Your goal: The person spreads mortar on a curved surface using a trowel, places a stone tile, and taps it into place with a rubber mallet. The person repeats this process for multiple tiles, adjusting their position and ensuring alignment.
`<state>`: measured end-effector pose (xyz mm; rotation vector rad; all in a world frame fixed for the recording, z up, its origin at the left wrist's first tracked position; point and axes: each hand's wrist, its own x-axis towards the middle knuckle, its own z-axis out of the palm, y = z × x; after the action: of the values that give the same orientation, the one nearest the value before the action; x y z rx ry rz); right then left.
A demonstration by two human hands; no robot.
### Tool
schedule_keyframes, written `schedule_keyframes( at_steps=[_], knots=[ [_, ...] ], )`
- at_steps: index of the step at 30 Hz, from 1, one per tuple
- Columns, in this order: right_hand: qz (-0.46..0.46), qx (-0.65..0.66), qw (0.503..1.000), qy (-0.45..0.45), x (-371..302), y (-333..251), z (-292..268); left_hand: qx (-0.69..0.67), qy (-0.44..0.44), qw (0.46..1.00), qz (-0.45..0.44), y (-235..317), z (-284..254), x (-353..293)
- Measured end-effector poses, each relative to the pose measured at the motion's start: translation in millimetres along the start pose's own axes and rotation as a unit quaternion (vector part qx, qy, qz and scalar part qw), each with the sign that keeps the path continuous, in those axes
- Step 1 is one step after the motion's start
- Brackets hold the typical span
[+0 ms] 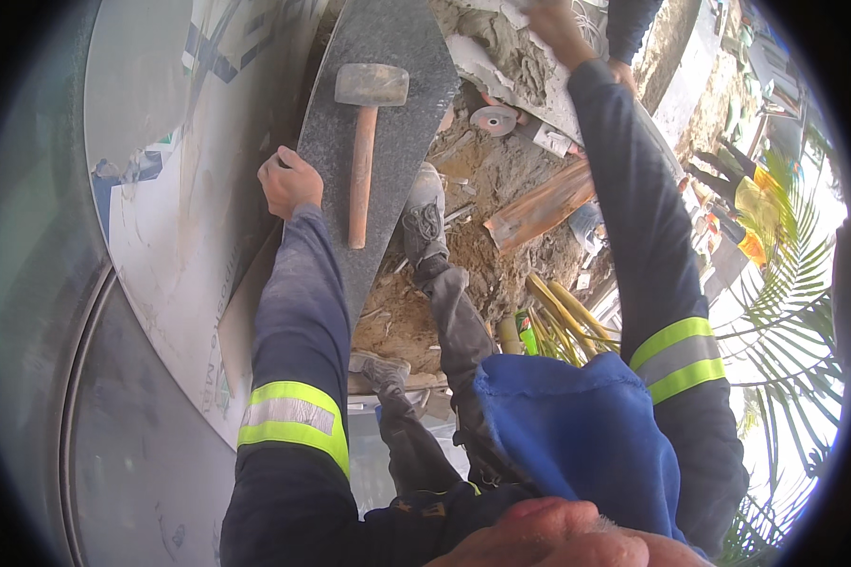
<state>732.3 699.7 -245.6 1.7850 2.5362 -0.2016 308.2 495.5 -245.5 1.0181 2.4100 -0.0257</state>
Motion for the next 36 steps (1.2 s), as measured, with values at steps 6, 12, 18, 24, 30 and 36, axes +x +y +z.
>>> schedule_keyframes(
  at_steps=[6,12,18,24,30,36],
  knots=[
    [0.158,0.257,0.859,-0.414,-51.8,17.8,-75.8,-0.003,-0.007,1.0,-0.019,3.0,-1.3,0.2],
    [0.164,0.356,0.767,-0.508,-106.3,-51.8,-81.4,0.006,-0.017,1.0,-0.018,4.8,-3.3,0.0],
    [0.273,0.488,0.728,-0.396,-112.8,-86.5,-73.4,0.001,-0.008,1.0,-0.017,4.2,-1.9,-1.3],
    [0.232,0.376,0.849,-0.292,-119.1,-121.3,-38.2,0.014,-0.006,1.0,-0.022,7.7,-3.0,-1.4],
    [0.179,0.301,0.895,-0.277,-121.9,-126.8,-25.6,0.004,-0.014,1.0,-0.021,7.0,-3.5,-2.4],
    [0.172,0.21,0.924,-0.27,-116.1,-139.3,-31.5,0.005,-0.01,1.0,-0.019,5.0,-0.3,-0.6]
  ],
)
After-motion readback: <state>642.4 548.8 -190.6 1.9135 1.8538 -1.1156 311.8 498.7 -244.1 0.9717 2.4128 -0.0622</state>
